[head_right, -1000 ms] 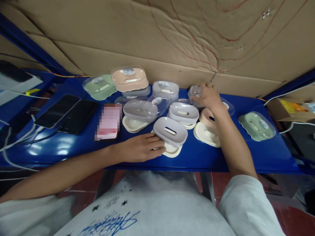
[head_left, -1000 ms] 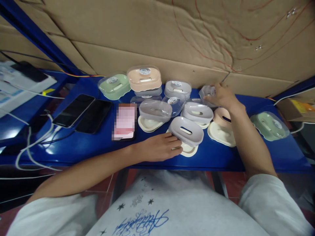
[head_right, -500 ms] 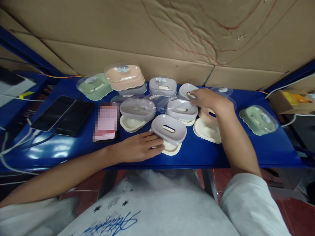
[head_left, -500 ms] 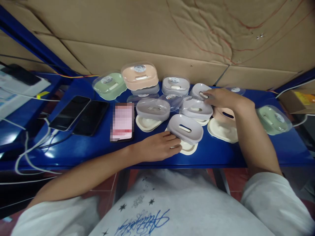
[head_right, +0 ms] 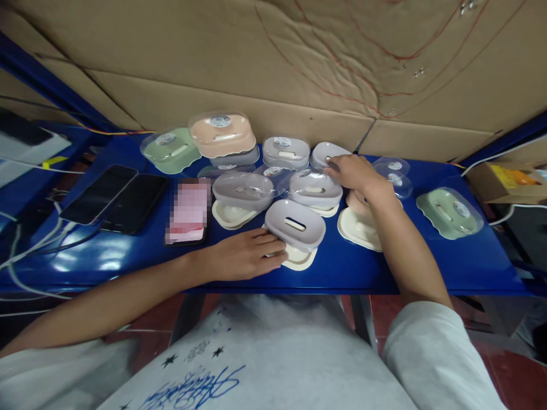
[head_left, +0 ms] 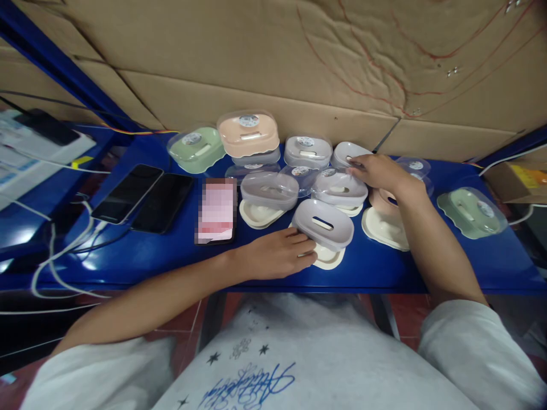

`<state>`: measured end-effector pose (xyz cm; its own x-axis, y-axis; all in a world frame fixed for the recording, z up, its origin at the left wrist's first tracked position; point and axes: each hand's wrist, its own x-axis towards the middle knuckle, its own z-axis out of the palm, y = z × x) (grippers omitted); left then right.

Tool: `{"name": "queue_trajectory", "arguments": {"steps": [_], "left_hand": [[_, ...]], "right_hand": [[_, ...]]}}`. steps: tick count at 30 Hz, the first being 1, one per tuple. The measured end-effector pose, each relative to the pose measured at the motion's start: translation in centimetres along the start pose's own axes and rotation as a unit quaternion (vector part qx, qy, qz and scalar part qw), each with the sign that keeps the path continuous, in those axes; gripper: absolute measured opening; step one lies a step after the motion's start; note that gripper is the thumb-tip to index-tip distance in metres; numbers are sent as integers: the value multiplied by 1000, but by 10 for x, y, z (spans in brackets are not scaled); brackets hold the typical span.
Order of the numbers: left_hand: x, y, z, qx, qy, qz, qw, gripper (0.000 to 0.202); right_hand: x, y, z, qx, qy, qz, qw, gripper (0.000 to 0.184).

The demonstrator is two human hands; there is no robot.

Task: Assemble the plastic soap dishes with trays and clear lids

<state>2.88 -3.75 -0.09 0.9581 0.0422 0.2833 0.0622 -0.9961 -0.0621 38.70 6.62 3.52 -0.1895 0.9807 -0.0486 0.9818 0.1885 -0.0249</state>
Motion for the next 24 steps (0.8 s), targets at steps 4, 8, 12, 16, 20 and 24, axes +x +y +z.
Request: {"name": "queue_trajectory", "arguments": {"steps": [4, 8, 12, 16, 20, 24], "left_hand": [[0, 0, 1, -12, 12, 0, 1000, 10], [0, 0, 0, -20, 13, -2, 1000, 9], [1, 0, -1, -21, 19, -6, 1000, 8], [2, -1, -2, -25, 16, -3, 1000, 8], [3, -3, -1, -24, 23, -6, 999, 9], [2, -5, 1, -13, 20, -6, 1000, 10]], "right_hand": [[1, -1, 0, -11, -5, 13, 1000, 49], [-5, 0, -8, -10, -3, 5, 1000, 45], [-11, -1, -23, 19, 87, 8, 996, 49], [7, -20, -32, 28, 156, -57, 986, 54], [52, -53, -22, 82, 43, -186, 978, 62], [76, -71, -19, 86, 21, -171, 981, 63]]}}
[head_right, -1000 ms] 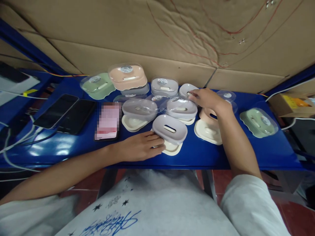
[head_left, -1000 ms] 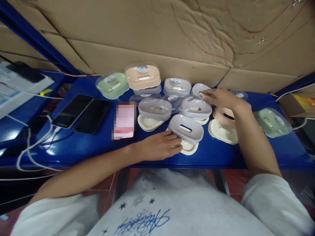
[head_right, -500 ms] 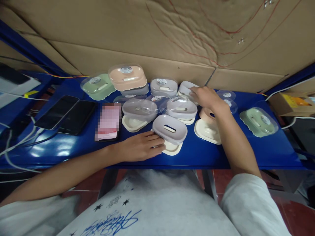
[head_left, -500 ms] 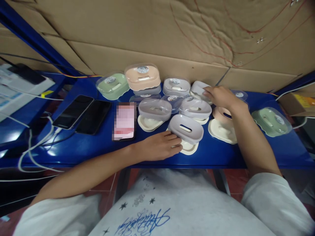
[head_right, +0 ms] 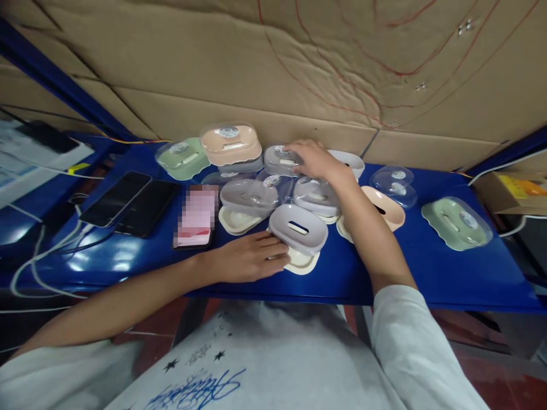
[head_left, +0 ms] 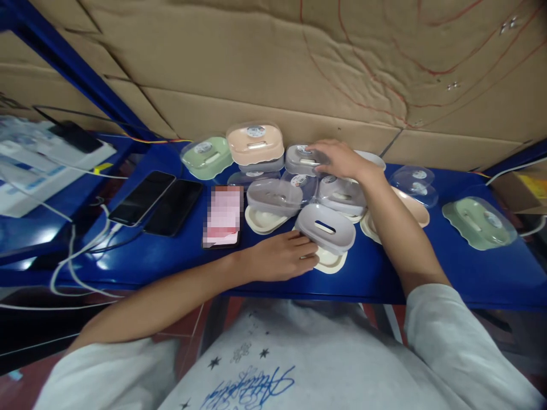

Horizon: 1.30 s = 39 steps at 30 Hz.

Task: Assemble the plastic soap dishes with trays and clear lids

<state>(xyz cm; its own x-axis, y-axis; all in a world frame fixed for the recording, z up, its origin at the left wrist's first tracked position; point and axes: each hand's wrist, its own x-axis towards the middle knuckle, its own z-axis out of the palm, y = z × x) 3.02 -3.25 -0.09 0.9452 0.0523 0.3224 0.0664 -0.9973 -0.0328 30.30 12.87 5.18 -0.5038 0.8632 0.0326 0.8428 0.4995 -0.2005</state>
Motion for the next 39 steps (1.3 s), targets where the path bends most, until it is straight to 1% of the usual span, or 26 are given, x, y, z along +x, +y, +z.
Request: {"name": "queue_trajectory", "arguments": {"steps": [3, 6, 7, 8, 10, 12, 13, 16, 19, 21, 23, 24, 25, 26, 27, 28, 30, 32, 34, 35, 37, 39], "left_hand": [[-1, -1, 0, 9, -3, -1, 1000, 11], [-2, -1, 0, 12, -5, 0, 1000, 13], [-2, -1, 0, 10, -6, -1, 1000, 13], [-2, -1, 0, 7, -7, -1, 1000, 13], [-1, -2, -1, 7, -8, -3, 1000, 13], [-1, -2, -1, 12, -9, -4, 1000, 14], [-1, -2, -1, 14, -11, -4, 1000, 14], [-1, -1, -1, 18, -11, 0, 1000, 14], [-1, 0, -1, 19, 11, 9, 1000, 12], [-2, -3, -4, 10, 50, 16, 999, 11], [-5, -11, -12, 7, 105, 7, 994, 9], [-7, -17, -19, 15, 136, -15, 990, 8], [-11, -26, -26, 32, 165, -53, 984, 7], [-15, -35, -34, 57, 187, -112, 974, 9], [-20, -46, -42, 83, 202, -185, 958, 14], [-25, -57, -49, 104, 206, -265, 936, 18], [-38, -79, -58, 115, 187, -408, 886, 31], [-52, -98, -59, 105, 169, -503, 841, 46], [-66, -113, -54, 84, 156, -555, 813, 61], [-73, -119, -51, 68, 152, -565, 808, 67], [-84, -132, -44, 34, 151, -563, 812, 77], [-93, -145, -39, 5, 150, -551, 821, 88]], "right_hand": [[-11, -1, -16, 18, 26, 11, 999, 52], [-29, -7, -37, 5, 96, 52, 994, 45], [-33, -12, -41, 1, 105, 59, 993, 42], [-34, -16, -42, 3, 96, 56, 994, 39], [-33, -27, -36, 14, 38, 29, 999, 36], [-27, -36, -21, 14, -22, -3, 1000, 37], [-23, -39, -11, 6, -34, -11, 999, 38], [-15, -43, 14, -9, -30, -15, 999, 48], [-11, -40, 28, -7, -25, -12, 1000, 59], [-8, -37, 30, -4, -34, 6, 999, 63], [-6, -33, 28, 7, -46, 23, 999, 62], [-5, -32, 26, 11, -48, 29, 998, 60], [-4, -31, 24, 12, -47, 33, 998, 58], [-3, -30, 22, 7, -44, 38, 998, 56], [-2, -30, 21, -2, -42, 43, 998, 56], [-1, -30, 19, -13, -42, 46, 998, 55], [0, -30, 15, -31, -45, 39, 998, 48], [0, -29, 10, -43, -37, 29, 998, 41], [-3, -26, 2, -43, -18, 38, 998, 44], [-6, -24, -2, -35, -8, 46, 998, 45], [-10, -20, -12, -8, 15, 54, 998, 45], [-13, -19, -20, 11, 63, 52, 997, 49]]}}
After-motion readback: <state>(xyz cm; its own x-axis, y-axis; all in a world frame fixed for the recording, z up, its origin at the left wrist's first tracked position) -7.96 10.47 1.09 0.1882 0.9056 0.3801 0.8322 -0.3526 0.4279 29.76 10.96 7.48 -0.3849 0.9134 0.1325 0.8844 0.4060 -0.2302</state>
